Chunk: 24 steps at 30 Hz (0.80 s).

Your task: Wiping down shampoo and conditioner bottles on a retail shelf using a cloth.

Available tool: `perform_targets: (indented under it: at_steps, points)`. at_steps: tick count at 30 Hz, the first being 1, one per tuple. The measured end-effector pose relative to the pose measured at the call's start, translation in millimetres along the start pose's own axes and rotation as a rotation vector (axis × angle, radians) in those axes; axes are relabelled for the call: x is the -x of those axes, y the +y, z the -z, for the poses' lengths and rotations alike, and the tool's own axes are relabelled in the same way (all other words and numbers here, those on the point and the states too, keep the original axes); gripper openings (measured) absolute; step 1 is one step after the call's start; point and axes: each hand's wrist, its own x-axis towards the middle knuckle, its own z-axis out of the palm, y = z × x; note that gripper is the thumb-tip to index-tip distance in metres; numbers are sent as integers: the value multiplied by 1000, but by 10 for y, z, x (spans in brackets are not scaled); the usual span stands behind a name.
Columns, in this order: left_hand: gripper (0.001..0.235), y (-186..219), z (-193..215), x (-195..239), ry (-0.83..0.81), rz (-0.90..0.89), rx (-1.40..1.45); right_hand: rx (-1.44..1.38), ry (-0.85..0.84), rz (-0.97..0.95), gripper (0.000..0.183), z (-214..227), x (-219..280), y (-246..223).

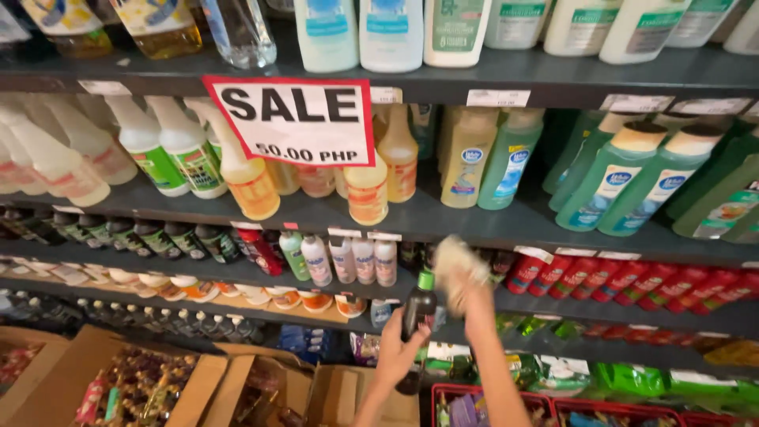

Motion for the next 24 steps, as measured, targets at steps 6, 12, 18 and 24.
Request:
perform_targets:
  at_steps: [6, 12, 18, 24]
  points:
    - [61, 426, -10, 116, -35, -51, -385, 415, 32, 61, 45, -124, 746, 164]
    - [78, 227, 60, 112, -47, 88, -517, 864, 13, 777, 53, -556, 1451, -687]
    - [63, -413, 4, 38, -82, 207, 129, 614, -302, 690, 64, -456, 1543, -591]
    - [68, -500, 153, -87, 34, 771, 590, 806, -352, 854, 62, -197, 2260, -282]
